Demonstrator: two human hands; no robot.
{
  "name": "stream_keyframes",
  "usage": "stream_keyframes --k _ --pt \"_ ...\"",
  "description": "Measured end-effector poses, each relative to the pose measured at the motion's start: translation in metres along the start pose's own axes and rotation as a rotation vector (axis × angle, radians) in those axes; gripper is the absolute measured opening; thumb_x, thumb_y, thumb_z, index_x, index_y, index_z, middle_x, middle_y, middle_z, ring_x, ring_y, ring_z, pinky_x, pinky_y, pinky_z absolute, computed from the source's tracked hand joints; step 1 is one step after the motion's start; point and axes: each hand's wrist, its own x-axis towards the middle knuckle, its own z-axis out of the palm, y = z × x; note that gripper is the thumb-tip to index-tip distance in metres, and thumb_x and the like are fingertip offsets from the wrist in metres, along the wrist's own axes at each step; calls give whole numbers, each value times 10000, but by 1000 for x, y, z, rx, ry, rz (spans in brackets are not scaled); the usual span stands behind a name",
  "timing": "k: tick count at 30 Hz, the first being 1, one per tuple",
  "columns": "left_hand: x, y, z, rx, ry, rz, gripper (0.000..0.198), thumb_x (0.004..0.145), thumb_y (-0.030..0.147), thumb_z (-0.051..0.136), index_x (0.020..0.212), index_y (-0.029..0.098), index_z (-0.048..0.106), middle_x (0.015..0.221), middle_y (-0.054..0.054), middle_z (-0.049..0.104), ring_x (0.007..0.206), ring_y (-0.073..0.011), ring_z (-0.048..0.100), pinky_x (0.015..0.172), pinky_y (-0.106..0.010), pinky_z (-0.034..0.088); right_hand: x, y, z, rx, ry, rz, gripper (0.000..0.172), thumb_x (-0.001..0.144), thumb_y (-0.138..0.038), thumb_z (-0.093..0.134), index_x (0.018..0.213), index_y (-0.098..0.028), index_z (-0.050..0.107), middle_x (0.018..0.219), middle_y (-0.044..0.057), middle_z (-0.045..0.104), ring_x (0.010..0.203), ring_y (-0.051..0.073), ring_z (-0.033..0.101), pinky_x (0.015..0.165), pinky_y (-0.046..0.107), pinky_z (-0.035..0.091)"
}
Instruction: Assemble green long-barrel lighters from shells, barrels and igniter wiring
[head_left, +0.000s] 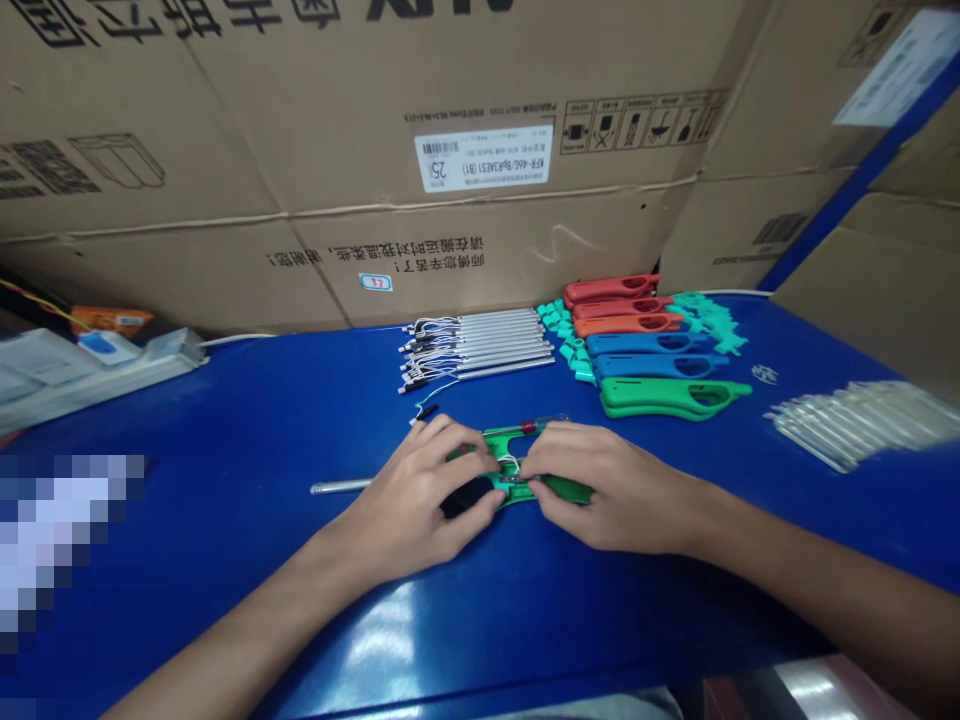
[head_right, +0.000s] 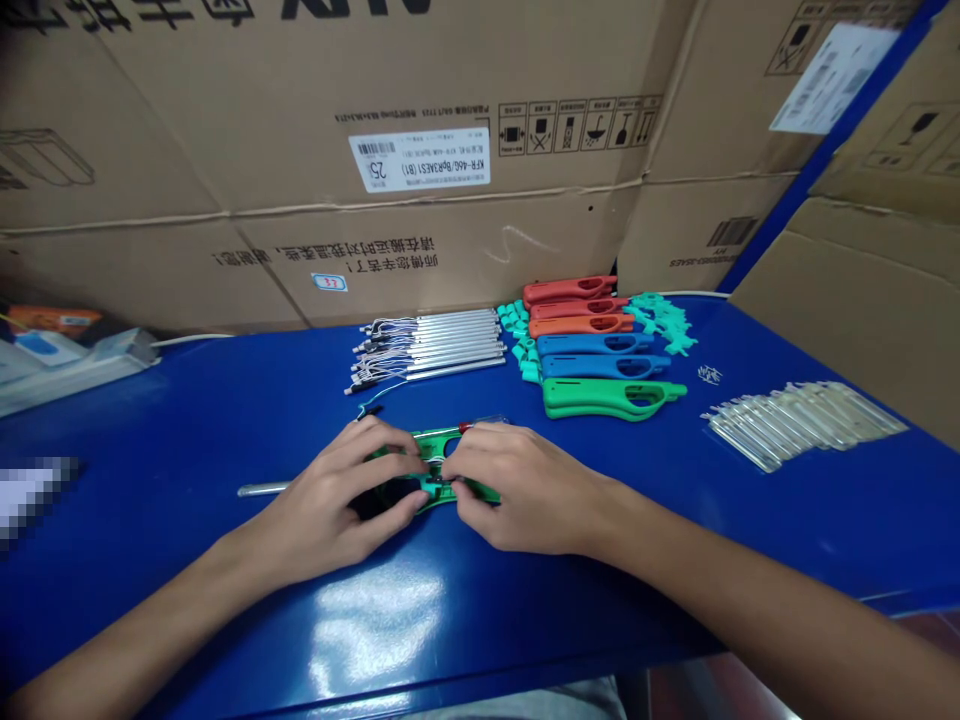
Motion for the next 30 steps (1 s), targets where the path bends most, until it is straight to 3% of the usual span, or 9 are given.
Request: stream_keyframes --k 22,30 --pt "-1 -5 -1 -121 40 1 86 883 187 620 943 135 655 933 -79 635 881 -176 600 791 -321 540 1 -2 -1 -13 2 35 149 802 -71 511 837 -162 624 756 38 634 696 155 562 749 310 480" --pt "-1 -5 -2 -118 37 -2 85 888 206 604 952 159 637 932 -71 639 872 -182 606 778 -333 546 0 -3 0 0 4 10 155 812 -69 508 842 -176 617 763 27 641 700 145 580 869 336 485"
